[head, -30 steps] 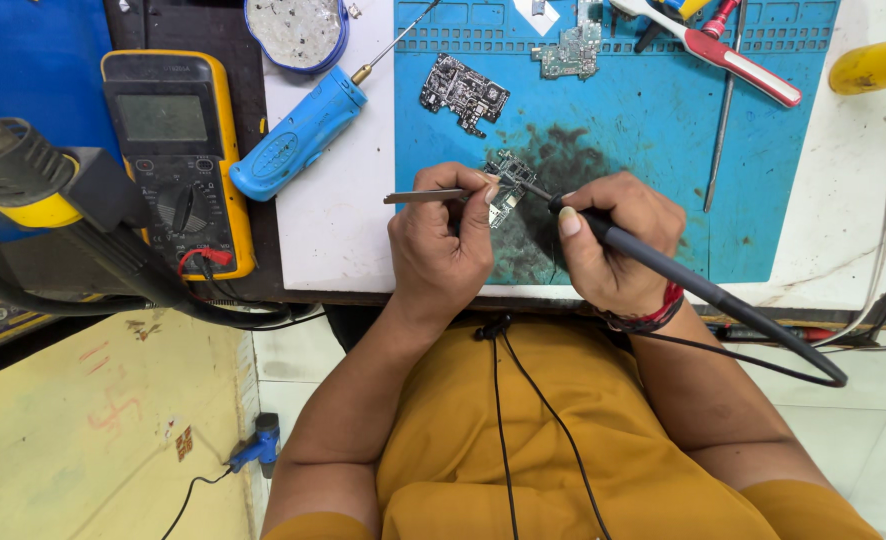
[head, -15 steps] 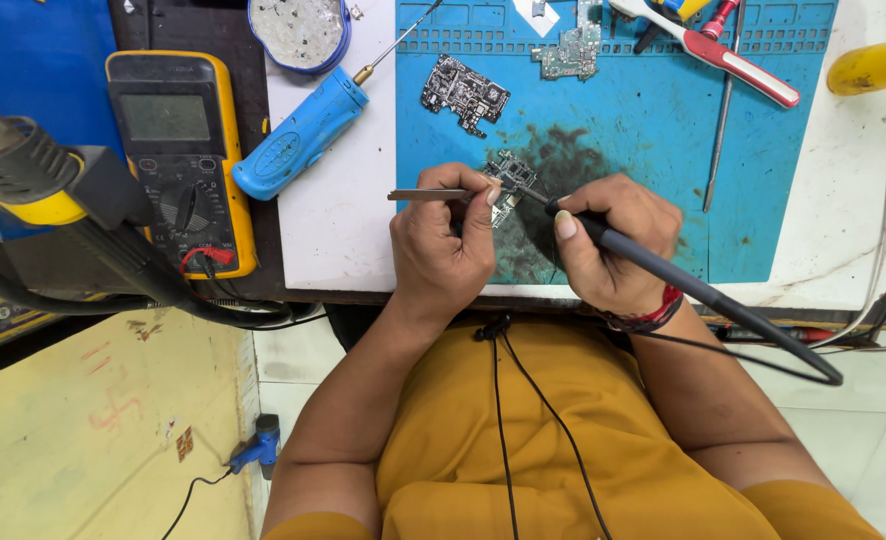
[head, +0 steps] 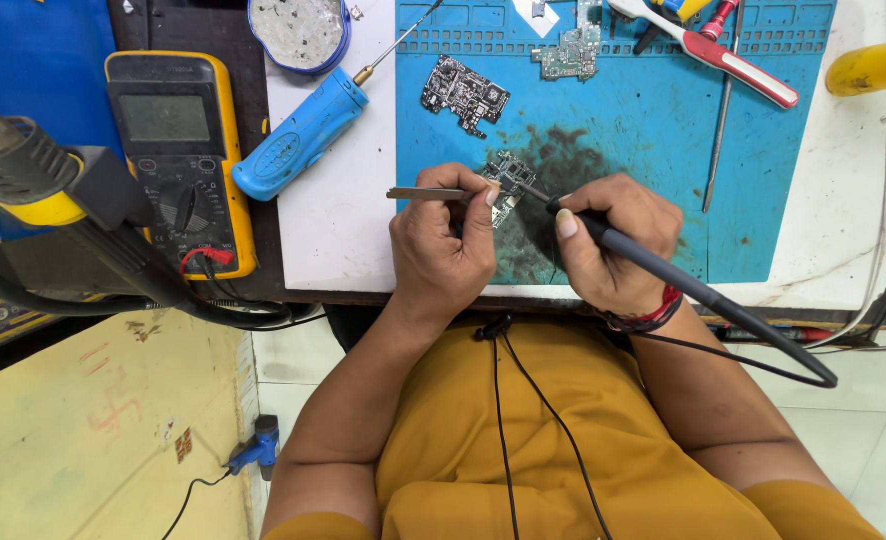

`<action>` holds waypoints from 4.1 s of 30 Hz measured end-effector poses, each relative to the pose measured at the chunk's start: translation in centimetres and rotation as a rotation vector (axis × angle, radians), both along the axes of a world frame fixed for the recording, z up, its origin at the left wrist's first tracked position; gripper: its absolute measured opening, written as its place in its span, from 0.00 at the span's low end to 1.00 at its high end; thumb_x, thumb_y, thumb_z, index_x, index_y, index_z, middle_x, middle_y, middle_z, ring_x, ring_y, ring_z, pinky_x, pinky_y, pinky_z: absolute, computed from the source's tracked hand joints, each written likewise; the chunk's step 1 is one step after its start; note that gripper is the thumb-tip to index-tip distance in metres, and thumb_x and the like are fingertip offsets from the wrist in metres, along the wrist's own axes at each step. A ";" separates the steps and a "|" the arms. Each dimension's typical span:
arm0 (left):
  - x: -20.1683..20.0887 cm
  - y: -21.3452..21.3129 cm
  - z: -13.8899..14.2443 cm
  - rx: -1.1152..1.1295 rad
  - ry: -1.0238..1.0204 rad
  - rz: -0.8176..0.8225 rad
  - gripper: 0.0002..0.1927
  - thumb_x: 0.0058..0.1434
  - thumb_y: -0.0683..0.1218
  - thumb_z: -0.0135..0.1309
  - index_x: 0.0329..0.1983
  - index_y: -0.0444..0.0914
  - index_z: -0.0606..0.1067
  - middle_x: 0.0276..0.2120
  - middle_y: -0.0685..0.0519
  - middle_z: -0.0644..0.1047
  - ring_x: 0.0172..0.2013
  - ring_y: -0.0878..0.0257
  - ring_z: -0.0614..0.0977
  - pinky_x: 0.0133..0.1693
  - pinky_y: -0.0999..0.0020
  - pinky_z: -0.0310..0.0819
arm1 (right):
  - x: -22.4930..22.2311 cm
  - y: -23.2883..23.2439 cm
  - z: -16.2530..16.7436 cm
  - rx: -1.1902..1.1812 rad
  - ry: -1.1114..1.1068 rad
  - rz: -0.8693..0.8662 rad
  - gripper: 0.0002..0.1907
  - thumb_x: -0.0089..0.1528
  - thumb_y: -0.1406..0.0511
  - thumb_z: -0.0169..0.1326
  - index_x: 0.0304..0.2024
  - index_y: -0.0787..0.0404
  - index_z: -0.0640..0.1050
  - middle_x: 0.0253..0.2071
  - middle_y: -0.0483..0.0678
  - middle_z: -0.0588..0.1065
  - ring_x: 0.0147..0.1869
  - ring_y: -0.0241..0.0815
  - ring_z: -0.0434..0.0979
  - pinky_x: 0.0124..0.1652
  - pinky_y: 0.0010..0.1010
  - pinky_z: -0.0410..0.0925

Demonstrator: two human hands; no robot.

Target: The person holds a small circuit board with tweezers in one hand and a soldering iron in the other, soldering components on the board at a workbench. They reposition the board and continue soldering different points, with other boards and repair tools laid out on the mat.

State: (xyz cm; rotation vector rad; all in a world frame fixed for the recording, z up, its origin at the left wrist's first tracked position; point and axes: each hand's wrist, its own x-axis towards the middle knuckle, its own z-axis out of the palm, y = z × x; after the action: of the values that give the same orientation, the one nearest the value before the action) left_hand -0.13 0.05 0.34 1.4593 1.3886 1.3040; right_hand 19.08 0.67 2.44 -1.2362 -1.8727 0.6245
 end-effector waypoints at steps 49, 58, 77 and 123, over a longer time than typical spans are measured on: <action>0.3 -0.1 -0.3 0.004 -0.044 0.051 0.07 0.73 0.38 0.55 0.49 0.35 0.68 0.36 0.52 0.80 0.30 0.74 0.78 0.30 0.78 0.73 | 0.0 0.1 0.1 -0.019 0.017 0.026 0.03 0.64 0.71 0.58 0.38 0.64 0.77 0.34 0.50 0.77 0.30 0.43 0.75 0.32 0.29 0.66; 0.3 -0.2 -0.2 -0.006 -0.041 0.054 0.07 0.73 0.38 0.55 0.48 0.35 0.68 0.37 0.52 0.81 0.29 0.74 0.78 0.30 0.78 0.73 | 0.0 0.1 0.2 -0.042 0.024 0.012 0.03 0.65 0.71 0.58 0.39 0.65 0.76 0.35 0.50 0.77 0.31 0.43 0.76 0.32 0.29 0.66; 0.2 -0.1 -0.2 -0.009 -0.035 0.041 0.07 0.73 0.39 0.55 0.48 0.35 0.68 0.37 0.52 0.81 0.29 0.74 0.79 0.30 0.78 0.73 | 0.1 0.0 0.1 -0.045 0.027 -0.004 0.03 0.66 0.71 0.58 0.38 0.64 0.76 0.33 0.50 0.76 0.29 0.41 0.75 0.32 0.28 0.66; 0.2 -0.1 -0.2 0.001 -0.039 0.004 0.07 0.72 0.38 0.56 0.48 0.35 0.70 0.42 0.49 0.83 0.36 0.69 0.84 0.37 0.75 0.81 | 0.2 0.1 -0.1 -0.018 0.014 -0.011 0.03 0.65 0.70 0.58 0.38 0.65 0.77 0.33 0.50 0.76 0.28 0.42 0.73 0.31 0.28 0.64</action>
State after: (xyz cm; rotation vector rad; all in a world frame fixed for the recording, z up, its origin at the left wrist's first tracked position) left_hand 0.06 -0.05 0.18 1.4245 1.3669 1.3288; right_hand 19.25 0.73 2.38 -1.2498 -1.8513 0.6440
